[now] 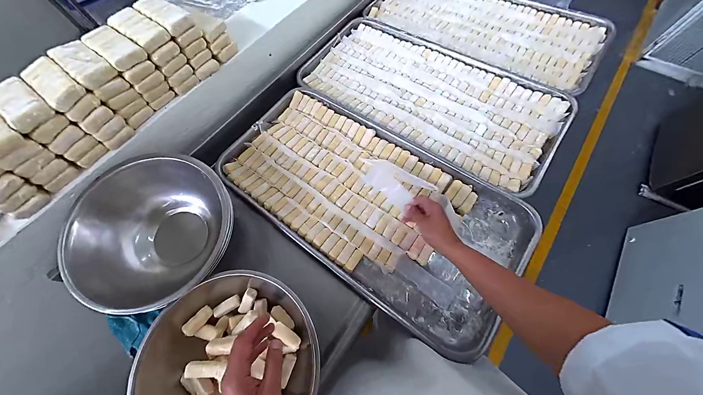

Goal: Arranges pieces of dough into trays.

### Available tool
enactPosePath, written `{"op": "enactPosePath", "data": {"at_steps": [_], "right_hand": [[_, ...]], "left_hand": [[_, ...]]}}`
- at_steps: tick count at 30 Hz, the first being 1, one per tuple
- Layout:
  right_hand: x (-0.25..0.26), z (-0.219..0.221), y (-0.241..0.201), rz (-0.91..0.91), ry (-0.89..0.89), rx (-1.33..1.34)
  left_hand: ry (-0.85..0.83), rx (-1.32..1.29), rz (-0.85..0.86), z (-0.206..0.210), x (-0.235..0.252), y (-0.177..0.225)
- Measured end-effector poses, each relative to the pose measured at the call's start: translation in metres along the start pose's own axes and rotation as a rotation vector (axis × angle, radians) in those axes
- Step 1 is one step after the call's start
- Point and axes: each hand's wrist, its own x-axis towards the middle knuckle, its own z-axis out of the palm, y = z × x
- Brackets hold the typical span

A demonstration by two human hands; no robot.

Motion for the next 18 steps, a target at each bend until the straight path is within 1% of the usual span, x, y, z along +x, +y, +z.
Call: {"op": "enactPosePath", "data": {"at_steps": [1, 2, 4, 6, 7, 8, 9, 11, 12, 14, 16, 18], "right_hand": [[-0.005, -0.007, 0.003, 0.043, 0.040, 0.112], [-0.012, -0.014, 0.004, 0.069, 0.051, 0.168], [-0.028, -0.025, 0.005, 0.093, -0.016, 0.174], [-0.035, -0.039, 0.007, 0.066, -0.062, 0.135], [-0.036, -0.049, 0.006, 0.055, -0.031, 0.117], [-0.037, -0.061, 0.006, 0.058, 0.036, 0.099], [-0.037, -0.074, 0.010, 0.075, 0.141, 0.076], [-0.034, -0.100, 0.034, 0.211, 0.315, 0.057], [-0.030, -0.107, 0.052, 0.307, 0.343, 0.091], [-0.020, -0.104, 0.072, 0.434, 0.355, 0.208], [-0.008, -0.090, 0.062, 0.486, 0.382, 0.356], [0.006, -0.080, 0.048, 0.564, 0.447, 0.475]], "left_hand": [[-0.011, -0.010, -0.001, 0.006, 0.000, 0.002], [-0.027, -0.025, -0.008, 0.011, -0.001, 0.004], [-0.058, -0.067, -0.030, 0.023, -0.005, 0.006], [-0.094, -0.106, -0.055, 0.034, -0.009, 0.009], [-0.113, -0.119, -0.061, 0.039, -0.010, 0.010], [-0.138, -0.128, -0.063, 0.045, -0.011, 0.012], [-0.170, -0.122, -0.066, 0.051, -0.010, 0.014], [-0.273, -0.075, -0.073, 0.067, -0.005, 0.021], [-0.335, -0.043, -0.040, 0.078, -0.002, 0.022], [-0.456, 0.029, 0.047, 0.099, 0.006, 0.025], [-0.546, 0.086, 0.104, 0.114, 0.016, 0.035], [-0.570, 0.095, 0.138, 0.120, 0.023, 0.044]]}}
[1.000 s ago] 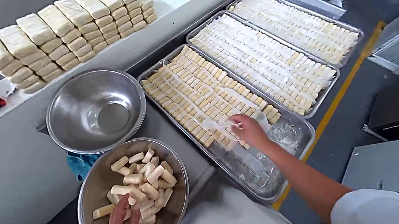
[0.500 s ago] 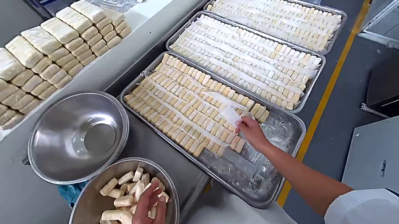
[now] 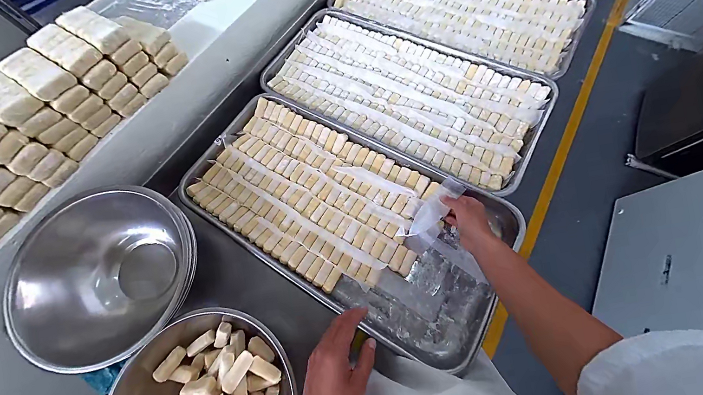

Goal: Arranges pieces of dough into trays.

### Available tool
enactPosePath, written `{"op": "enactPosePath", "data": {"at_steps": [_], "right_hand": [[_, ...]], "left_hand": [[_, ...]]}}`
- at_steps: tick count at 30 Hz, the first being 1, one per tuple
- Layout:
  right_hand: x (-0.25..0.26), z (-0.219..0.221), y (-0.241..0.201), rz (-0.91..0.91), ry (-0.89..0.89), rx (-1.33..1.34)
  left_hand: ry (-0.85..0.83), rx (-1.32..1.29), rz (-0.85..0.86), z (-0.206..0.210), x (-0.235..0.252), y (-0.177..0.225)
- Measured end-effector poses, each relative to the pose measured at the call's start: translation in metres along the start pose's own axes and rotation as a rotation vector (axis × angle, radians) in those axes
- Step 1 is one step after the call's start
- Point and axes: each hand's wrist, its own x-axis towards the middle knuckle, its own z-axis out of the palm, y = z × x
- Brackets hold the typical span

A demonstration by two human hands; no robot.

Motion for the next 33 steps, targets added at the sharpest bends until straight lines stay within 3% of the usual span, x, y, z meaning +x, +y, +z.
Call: {"op": "enactPosePath", "data": {"at_steps": [2, 7, 10, 14, 17, 26, 33], "right_hand": [[-0.001, 0.011, -0.007, 0.034, -0.005, 0.023], [0.014, 0.027, 0.002, -0.144, -0.002, -0.180], [0.022, 0.029, -0.011, -0.161, 0.005, -0.111], [-0.016, 0.031, -0.039, -0.254, -0.158, -0.061], [-0.051, 0.017, -0.033, -0.216, -0.237, -0.020], [-0.057, 0.001, -0.017, -0.186, -0.266, 0.148], [-0.050, 0.018, 0.012, 0.134, -0.522, 0.538]], "left_hand": [[0.015, -0.015, 0.011, -0.003, 0.005, 0.003], [0.061, -0.044, -0.010, -0.005, -0.009, -0.009], [0.087, -0.073, -0.044, -0.009, -0.022, -0.012], [0.132, -0.111, -0.083, -0.015, -0.034, -0.014], [0.180, -0.196, -0.116, -0.022, -0.038, -0.012], [0.228, -0.289, -0.126, -0.037, -0.038, -0.019], [0.143, -0.488, -0.237, -0.031, -0.015, -0.018]]}}
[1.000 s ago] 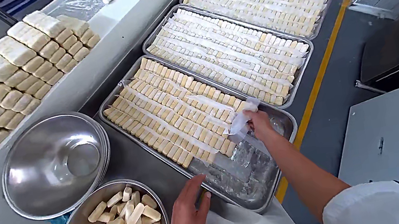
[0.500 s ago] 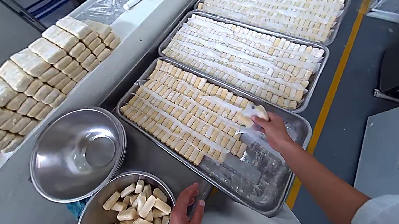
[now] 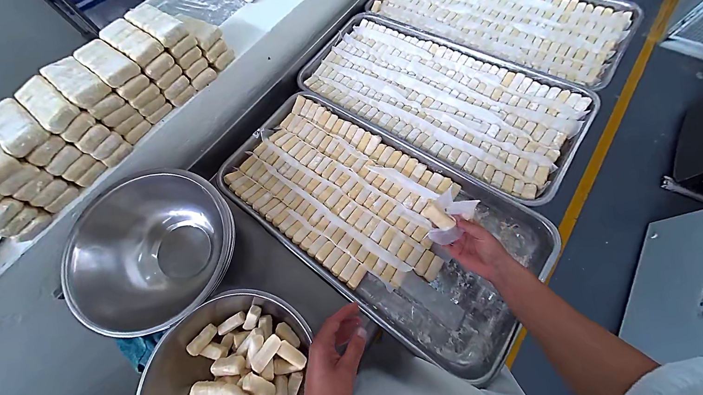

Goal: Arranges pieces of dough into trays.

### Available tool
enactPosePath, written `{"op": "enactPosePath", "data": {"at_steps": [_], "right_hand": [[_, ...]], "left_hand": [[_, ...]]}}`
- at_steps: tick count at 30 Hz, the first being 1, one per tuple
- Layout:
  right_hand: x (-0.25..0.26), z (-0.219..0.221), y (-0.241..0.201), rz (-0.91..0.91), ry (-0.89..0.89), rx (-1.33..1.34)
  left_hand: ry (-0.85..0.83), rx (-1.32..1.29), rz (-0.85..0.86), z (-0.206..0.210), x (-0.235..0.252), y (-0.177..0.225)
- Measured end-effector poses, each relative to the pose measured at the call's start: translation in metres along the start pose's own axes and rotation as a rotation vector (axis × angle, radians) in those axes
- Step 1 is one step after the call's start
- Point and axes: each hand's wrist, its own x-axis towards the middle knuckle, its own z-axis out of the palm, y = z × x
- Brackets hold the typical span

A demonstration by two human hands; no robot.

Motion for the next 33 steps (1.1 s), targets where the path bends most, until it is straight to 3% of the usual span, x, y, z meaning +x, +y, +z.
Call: {"op": "enactPosePath", "data": {"at_steps": [8, 14, 19, 23, 33], "right_hand": [[0.013, 0.033, 0.004, -0.062, 0.000, -0.051], [-0.009, 0.020, 0.013, -0.046, 0.083, -0.026], [-0.023, -0.008, -0.017, -0.148, 0.216, -0.393], [-0.025, -0.027, -0.022, -0.071, 0.252, -0.247], [-0.040, 0.011, -0.006, -0.112, 0.034, -0.413]], "left_hand": [[-0.148, -0.114, -0.161, 0.085, 0.150, 0.053], [-0.259, -0.149, -0.359, 0.156, 0.236, 0.047], [-0.349, 0.135, -0.204, 0.172, 0.239, 0.054], [-0.359, 0.084, -0.323, 0.164, 0.229, 0.058], [-0.348, 0.410, -0.240, 0.126, 0.162, 0.075]]}}
